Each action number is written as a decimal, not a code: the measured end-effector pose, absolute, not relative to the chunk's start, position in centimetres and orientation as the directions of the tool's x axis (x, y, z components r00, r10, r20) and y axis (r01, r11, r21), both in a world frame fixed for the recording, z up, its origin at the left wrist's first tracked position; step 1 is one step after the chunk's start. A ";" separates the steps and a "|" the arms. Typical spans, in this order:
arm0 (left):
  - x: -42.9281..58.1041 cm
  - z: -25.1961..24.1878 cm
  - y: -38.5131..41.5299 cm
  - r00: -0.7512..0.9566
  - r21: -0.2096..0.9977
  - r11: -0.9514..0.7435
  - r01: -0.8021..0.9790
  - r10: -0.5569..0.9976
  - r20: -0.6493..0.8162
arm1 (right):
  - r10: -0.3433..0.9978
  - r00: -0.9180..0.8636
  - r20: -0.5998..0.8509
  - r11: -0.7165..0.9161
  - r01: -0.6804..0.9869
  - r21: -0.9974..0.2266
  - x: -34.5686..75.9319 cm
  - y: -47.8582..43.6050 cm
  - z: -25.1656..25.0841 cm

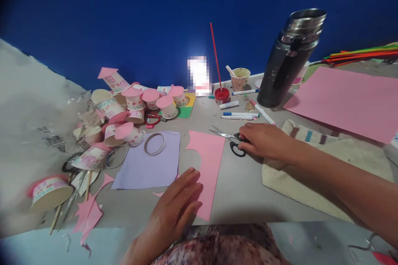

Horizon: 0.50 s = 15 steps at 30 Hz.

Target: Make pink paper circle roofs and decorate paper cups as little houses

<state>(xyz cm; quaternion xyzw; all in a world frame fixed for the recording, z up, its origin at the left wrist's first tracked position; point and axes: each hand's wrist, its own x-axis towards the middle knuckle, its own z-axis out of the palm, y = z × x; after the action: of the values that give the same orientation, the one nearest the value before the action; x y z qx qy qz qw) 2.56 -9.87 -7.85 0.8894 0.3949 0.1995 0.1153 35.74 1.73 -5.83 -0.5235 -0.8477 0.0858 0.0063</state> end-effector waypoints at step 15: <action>0.2 -5.2 -6.0 0.216 0.366 -0.290 0.884 0.949 0.229 | 0.956 -0.233 -0.176 0.223 0.972 -0.072 38.2 1.8 -6.7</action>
<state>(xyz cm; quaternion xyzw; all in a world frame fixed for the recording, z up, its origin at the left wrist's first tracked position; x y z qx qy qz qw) 0.17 -6.03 -5.20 0.7758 0.5909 0.2072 0.0782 38.21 1.83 -6.74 -0.6176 -0.7807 0.0835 -0.0469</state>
